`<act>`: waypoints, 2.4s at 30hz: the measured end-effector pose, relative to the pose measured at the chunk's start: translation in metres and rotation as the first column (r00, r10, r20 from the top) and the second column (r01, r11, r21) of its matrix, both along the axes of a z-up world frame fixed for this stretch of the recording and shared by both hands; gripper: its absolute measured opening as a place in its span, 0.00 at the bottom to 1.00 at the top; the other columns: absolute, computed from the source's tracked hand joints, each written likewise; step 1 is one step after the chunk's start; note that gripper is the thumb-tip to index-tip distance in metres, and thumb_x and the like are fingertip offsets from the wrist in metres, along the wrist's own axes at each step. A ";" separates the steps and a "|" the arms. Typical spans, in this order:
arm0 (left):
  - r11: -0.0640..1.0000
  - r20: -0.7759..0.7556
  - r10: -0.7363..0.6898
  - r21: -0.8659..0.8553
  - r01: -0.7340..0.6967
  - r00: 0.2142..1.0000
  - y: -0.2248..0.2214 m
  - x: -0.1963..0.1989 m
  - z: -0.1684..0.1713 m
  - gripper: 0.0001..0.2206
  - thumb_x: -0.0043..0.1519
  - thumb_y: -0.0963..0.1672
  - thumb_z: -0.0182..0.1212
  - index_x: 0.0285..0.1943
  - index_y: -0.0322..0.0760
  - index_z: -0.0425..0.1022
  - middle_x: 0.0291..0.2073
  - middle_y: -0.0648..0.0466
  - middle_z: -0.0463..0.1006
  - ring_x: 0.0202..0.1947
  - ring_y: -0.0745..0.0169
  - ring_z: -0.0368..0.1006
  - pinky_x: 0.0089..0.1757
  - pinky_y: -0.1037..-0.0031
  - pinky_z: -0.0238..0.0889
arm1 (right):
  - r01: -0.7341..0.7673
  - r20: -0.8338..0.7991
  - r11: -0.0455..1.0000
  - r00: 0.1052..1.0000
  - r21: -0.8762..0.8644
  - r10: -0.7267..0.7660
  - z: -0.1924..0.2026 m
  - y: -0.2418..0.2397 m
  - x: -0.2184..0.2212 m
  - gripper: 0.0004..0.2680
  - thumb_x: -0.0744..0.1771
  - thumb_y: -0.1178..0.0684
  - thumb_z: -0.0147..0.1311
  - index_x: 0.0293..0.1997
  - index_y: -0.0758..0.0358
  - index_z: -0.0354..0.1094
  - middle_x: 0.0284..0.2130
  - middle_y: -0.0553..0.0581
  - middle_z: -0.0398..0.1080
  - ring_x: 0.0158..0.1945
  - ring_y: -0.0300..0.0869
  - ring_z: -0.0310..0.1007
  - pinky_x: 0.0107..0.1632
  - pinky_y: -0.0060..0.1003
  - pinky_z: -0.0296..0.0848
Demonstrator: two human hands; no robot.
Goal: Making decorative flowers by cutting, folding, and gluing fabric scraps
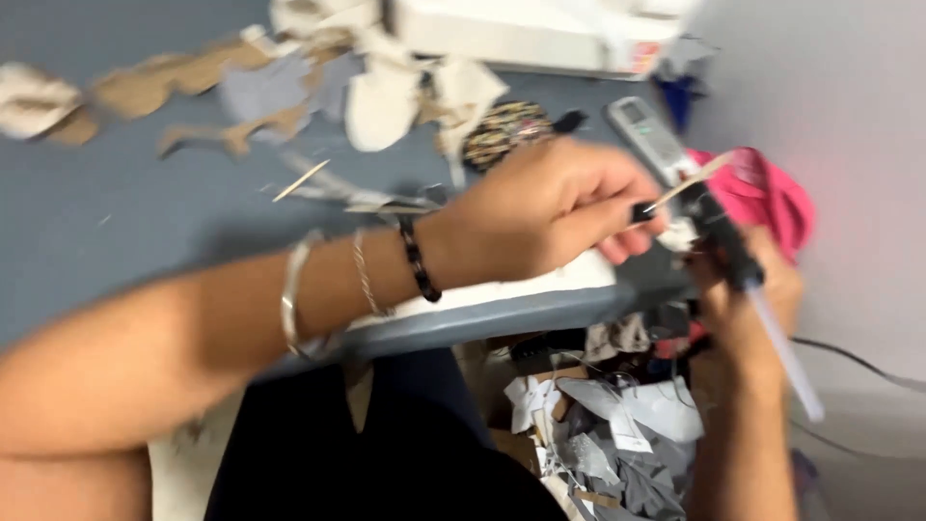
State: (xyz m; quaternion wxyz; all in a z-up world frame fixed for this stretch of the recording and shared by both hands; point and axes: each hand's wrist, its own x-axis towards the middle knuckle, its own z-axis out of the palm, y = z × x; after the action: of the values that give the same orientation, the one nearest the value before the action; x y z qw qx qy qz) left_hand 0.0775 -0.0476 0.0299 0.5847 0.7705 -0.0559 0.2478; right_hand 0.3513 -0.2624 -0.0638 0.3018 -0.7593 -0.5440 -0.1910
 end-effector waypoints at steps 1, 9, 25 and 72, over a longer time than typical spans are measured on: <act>0.998 0.089 0.010 0.062 -0.015 0.996 0.006 -0.015 0.009 0.11 0.64 0.42 0.46 0.44 0.38 0.77 0.34 0.52 0.86 0.35 0.66 0.87 0.35 0.82 0.81 | 0.009 -0.022 0.988 1.000 -0.156 -0.013 0.009 0.007 0.005 0.10 0.71 0.54 0.62 0.54 0.66 0.68 0.35 0.61 0.70 0.35 0.51 0.69 0.41 0.48 0.64; 0.853 0.117 0.401 0.315 -0.417 0.909 0.044 -0.191 0.029 0.14 0.70 0.46 0.49 0.48 0.33 0.79 0.39 0.55 0.82 0.38 0.71 0.78 0.41 0.80 0.71 | -0.113 0.056 0.828 0.983 -0.549 0.172 -0.019 0.059 0.138 0.31 0.59 0.62 0.65 0.72 0.74 0.61 0.58 0.76 0.70 0.61 0.66 0.68 0.61 0.56 0.64; 0.492 -0.148 0.861 0.004 -0.870 0.486 0.031 -0.361 -0.035 0.07 0.66 0.34 0.55 0.49 0.22 0.75 0.43 0.40 0.83 0.42 0.54 0.84 0.43 0.71 0.84 | -0.582 0.203 0.633 0.634 -0.510 0.746 0.086 0.256 -0.239 0.06 0.69 0.64 0.57 0.41 0.60 0.79 0.41 0.54 0.81 0.45 0.50 0.82 0.37 0.51 0.81; 0.897 0.022 0.407 0.175 -0.405 0.913 0.156 -0.226 -0.054 0.06 0.69 0.44 0.55 0.46 0.39 0.77 0.41 0.58 0.78 0.28 0.74 0.70 0.30 0.83 0.69 | -0.460 -0.314 0.465 0.879 -0.756 0.359 0.068 0.250 -0.175 0.10 0.66 0.45 0.56 0.51 0.47 0.75 0.40 0.45 0.83 0.42 0.35 0.83 0.52 0.34 0.79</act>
State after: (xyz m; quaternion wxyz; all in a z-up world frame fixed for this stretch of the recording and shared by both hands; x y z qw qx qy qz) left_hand -0.1486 0.1088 -0.0241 0.4501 0.8157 0.0887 0.3524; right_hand 0.1760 -0.0123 0.0039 -0.0144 -0.6670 -0.7175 0.2004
